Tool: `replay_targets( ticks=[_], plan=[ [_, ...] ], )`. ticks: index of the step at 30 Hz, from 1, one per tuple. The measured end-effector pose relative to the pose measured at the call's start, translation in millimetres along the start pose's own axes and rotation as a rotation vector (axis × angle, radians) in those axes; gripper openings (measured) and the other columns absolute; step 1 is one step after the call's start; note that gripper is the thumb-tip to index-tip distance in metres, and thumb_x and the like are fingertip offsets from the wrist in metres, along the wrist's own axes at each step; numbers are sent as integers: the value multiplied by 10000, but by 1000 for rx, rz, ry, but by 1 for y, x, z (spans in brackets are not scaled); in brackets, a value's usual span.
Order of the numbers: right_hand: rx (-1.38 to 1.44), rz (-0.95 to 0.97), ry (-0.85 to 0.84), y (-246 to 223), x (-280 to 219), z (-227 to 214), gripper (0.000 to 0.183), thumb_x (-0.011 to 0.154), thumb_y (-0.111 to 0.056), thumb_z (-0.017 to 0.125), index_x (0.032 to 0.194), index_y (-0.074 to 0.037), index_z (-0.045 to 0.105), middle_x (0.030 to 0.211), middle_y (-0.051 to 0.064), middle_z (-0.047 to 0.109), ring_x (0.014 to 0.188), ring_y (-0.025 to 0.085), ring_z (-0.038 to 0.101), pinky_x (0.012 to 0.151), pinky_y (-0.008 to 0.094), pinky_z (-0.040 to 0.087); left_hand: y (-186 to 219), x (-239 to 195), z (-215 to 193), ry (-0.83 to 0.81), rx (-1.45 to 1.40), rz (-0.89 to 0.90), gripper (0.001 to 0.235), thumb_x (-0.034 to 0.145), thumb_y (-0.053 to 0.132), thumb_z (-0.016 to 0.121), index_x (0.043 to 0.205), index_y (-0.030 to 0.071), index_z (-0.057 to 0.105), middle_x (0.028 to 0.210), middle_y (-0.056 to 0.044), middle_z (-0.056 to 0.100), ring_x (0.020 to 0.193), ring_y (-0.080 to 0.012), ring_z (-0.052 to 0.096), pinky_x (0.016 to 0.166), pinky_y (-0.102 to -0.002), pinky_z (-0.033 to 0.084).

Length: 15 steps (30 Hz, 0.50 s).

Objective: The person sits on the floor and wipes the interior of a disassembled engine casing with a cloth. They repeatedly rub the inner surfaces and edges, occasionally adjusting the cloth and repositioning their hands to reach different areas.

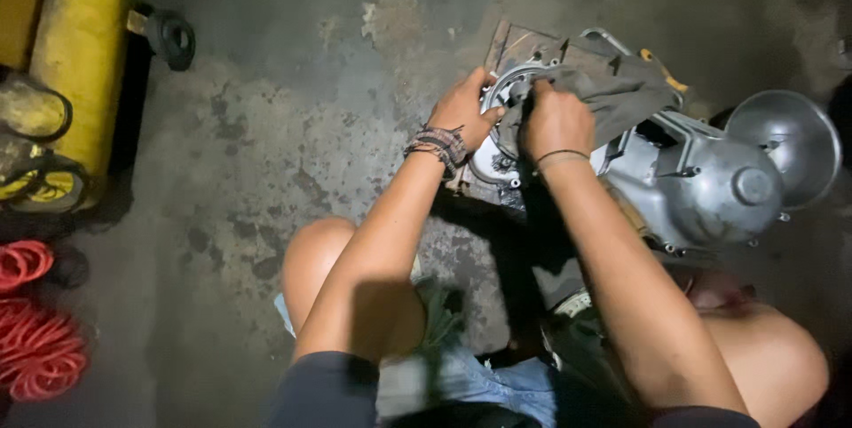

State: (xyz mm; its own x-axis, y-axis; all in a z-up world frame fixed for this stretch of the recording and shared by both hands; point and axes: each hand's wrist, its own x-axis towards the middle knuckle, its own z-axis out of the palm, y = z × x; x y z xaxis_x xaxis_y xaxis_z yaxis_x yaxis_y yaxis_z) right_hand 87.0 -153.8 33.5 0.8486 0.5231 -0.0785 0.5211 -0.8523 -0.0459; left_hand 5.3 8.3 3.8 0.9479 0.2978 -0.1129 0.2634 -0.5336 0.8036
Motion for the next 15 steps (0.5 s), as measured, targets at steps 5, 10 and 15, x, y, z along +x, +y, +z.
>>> replay_targets(
  ticks=[5, 10, 15],
  plan=[
    [561, 23, 48, 22, 16, 8, 259, 952, -85, 612, 1170, -97, 751, 1037, 260, 745, 1048, 518, 686, 867, 621, 562, 7, -1, -3, -37, 73, -67, 449, 932, 308, 717, 1332, 196, 548, 1265, -166, 687, 1249, -368, 634, 1063, -526, 493],
    [280, 71, -34, -1, 9, -8, 249, 953, -157, 608, 1142, -186, 766, 1055, 190, 766, 1080, 433, 703, 923, 569, 569, 4, 1, -2, -29, 89, -43, 457, 934, 313, 721, 1342, 206, 546, 1301, -173, 673, 1271, -384, 611, 1094, -529, 474],
    [447, 97, -5, 7, 11, -7, 252, 948, -100, 636, 1150, -145, 779, 1070, 173, 770, 1092, 419, 708, 916, 567, 578, 11, 0, 0, 6, 88, -17, 458, 919, 323, 742, 1319, 203, 555, 1290, -153, 679, 1255, -359, 625, 1080, -519, 491]
  ],
)
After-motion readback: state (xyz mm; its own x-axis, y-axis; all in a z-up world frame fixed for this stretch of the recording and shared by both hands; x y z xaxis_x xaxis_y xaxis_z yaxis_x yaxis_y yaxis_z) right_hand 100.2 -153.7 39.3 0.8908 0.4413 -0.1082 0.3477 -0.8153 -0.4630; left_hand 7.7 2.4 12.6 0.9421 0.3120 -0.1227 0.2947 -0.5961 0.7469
